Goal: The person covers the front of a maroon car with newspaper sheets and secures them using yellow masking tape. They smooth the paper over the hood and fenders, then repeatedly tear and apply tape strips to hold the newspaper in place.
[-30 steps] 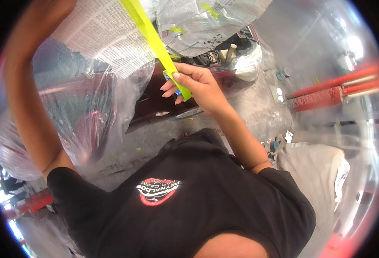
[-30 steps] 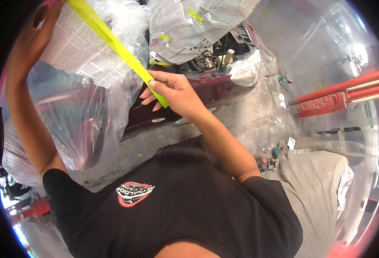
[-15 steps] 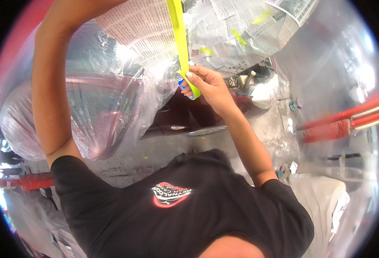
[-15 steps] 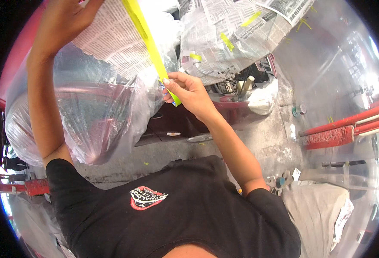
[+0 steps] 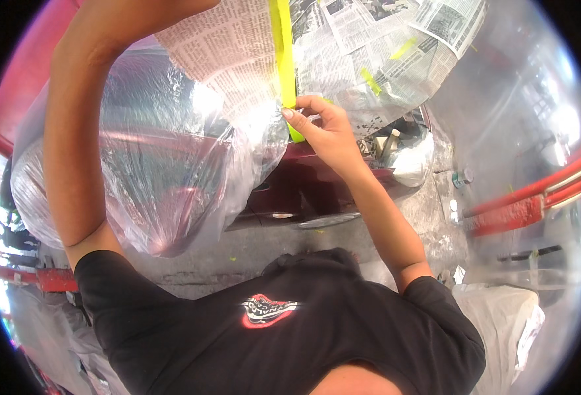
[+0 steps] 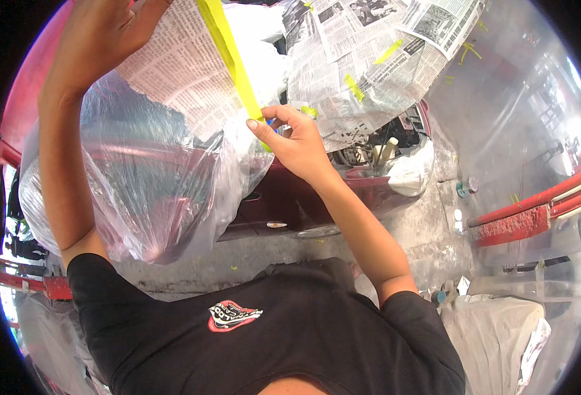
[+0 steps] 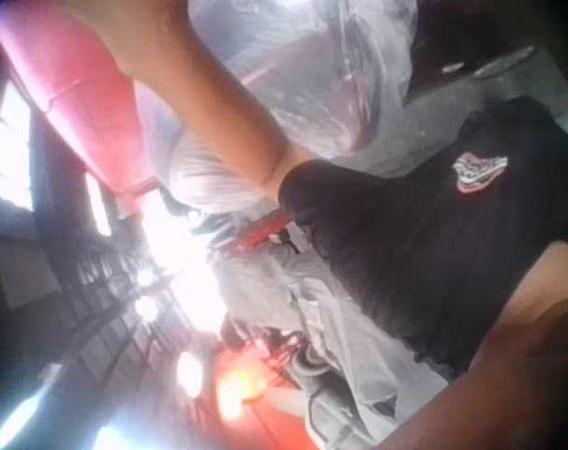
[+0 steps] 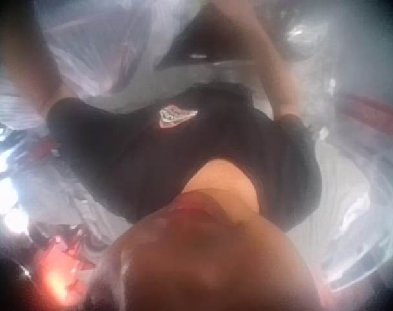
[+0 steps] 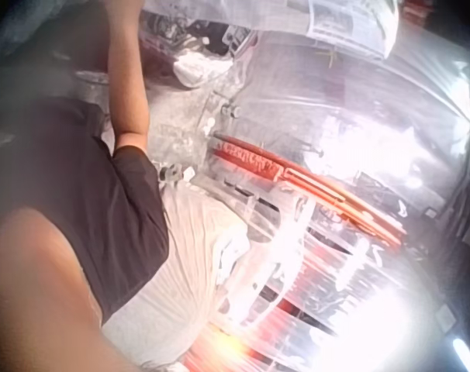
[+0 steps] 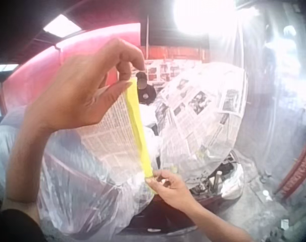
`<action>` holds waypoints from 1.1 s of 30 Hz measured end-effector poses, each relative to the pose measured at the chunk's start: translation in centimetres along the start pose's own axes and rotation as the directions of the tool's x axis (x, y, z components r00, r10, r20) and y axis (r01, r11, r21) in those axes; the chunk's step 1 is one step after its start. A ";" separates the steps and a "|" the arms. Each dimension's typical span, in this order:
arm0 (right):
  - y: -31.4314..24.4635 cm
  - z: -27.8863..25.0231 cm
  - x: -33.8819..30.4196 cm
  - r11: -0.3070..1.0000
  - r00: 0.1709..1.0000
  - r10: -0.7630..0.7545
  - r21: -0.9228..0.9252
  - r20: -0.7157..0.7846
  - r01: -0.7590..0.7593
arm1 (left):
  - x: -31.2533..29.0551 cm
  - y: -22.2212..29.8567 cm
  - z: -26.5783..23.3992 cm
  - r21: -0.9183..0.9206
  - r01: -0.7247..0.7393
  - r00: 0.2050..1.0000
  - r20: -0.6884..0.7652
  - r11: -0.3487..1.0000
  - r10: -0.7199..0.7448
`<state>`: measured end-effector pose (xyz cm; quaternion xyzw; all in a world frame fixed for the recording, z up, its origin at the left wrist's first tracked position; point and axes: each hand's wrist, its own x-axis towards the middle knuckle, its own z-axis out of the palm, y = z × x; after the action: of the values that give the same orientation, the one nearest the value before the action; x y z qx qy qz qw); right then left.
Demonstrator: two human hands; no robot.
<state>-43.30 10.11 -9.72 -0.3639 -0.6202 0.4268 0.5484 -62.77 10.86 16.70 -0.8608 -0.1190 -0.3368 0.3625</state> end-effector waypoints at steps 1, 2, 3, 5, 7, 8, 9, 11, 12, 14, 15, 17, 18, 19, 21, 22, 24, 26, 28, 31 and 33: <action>-0.4 0.0 0.1 0.998 1.000 -0.004 -0.057 -0.016 0.003 | 0.1 0.2 -0.2 0.000 0.030 0.999 0.013 1.000 -0.030; -0.6 0.1 0.3 0.994 1.000 -0.009 -0.109 -0.028 0.005 | 0.4 0.4 -0.4 0.003 0.061 0.998 0.031 0.998 -0.061; -0.5 0.1 0.4 0.993 0.999 -0.008 -0.120 -0.036 0.004 | 0.7 0.6 -0.6 0.016 0.060 0.997 0.042 0.998 -0.061; -0.3 -0.4 0.6 0.988 0.998 -0.006 -0.152 -0.067 -0.004 | 0.9 0.2 -0.4 0.013 0.008 1.000 0.007 1.000 -0.008; -0.3 -0.7 0.7 0.998 0.996 -0.028 -0.066 -0.085 0.023 | 0.9 -1.0 0.7 -0.006 -0.075 0.995 -0.069 0.997 0.074; -0.4 -0.5 0.8 0.999 0.996 -0.041 -0.012 -0.077 0.040 | 0.9 -1.2 0.6 0.004 -0.095 0.992 -0.082 0.995 0.095; -0.4 -0.4 0.9 0.999 0.997 -0.024 0.040 -0.077 0.027 | 1.0 -1.2 0.3 0.022 -0.090 0.993 -0.076 0.996 0.091; -0.4 -0.3 1.0 0.990 0.996 0.013 0.141 -0.084 -0.001 | 1.2 -1.4 0.0 0.048 -0.080 0.994 -0.067 0.996 0.083; -0.6 -0.3 1.0 0.986 0.996 0.030 0.166 -0.082 -0.016 | 1.3 -1.5 -0.1 0.058 -0.074 0.995 -0.065 0.996 0.078; -1.1 -0.4 0.9 0.976 0.995 0.064 0.215 -0.078 -0.046 | 1.4 -1.7 -0.1 0.074 -0.088 0.993 -0.069 0.993 0.093; -1.1 -0.7 1.0 0.990 0.997 0.045 0.133 -0.065 -0.036 | 1.5 -1.8 -0.2 0.080 -0.108 0.991 -0.076 0.991 0.114; -0.9 -1.7 1.0 0.999 0.999 0.012 -0.032 -0.036 -0.013 | 1.6 -1.9 -0.2 0.086 -0.126 0.988 -0.083 0.988 0.133; -1.2 -1.8 0.9 0.998 0.999 0.002 -0.064 -0.037 -0.004 | 1.7 -1.9 -0.1 0.084 -0.124 0.988 -0.085 0.989 0.131; -1.8 -2.0 0.7 0.995 0.999 -0.008 -0.098 -0.038 0.004 | 1.7 -1.9 -0.1 0.089 -0.123 0.987 -0.090 0.988 0.131; -2.6 -2.1 0.5 0.997 1.000 -0.010 -0.070 -0.025 0.008 | 1.8 -1.9 0.1 0.100 -0.124 0.986 -0.104 0.987 0.134; -2.9 -2.1 0.5 1.000 1.000 -0.006 -0.009 -0.010 0.006 | 1.9 -1.5 -0.1 0.111 -0.098 0.990 -0.088 0.989 0.108; -3.1 -1.6 0.6 0.994 1.000 -0.016 0.112 0.022 0.013 | 2.6 0.3 -1.5 0.152 -0.018 1.000 -0.017 0.988 0.021; -3.3 -1.2 0.7 0.977 0.999 -0.037 0.209 0.027 0.030 | 3.0 0.6 -2.0 0.150 0.020 1.000 0.017 0.988 -0.023; -3.2 -1.7 1.2 0.935 0.998 -0.047 0.350 -0.035 0.056 | 2.9 -0.5 -1.7 0.110 -0.001 1.000 -0.010 0.994 0.002; -2.8 -2.9 1.3 0.903 0.992 -0.099 0.412 -0.082 0.125 | 3.3 -0.4 -0.9 0.090 -0.018 0.998 -0.055 0.996 0.023; -3.1 -2.5 1.5 0.892 0.983 -0.177 0.414 -0.046 0.180 | 3.2 0.2 -2.1 0.129 -0.005 0.999 -0.052 0.992 0.012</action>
<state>-41.00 10.72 -6.22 -0.1815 -0.5438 0.4957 0.6523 -61.32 9.14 19.79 -0.8269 -0.1270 -0.3496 0.4218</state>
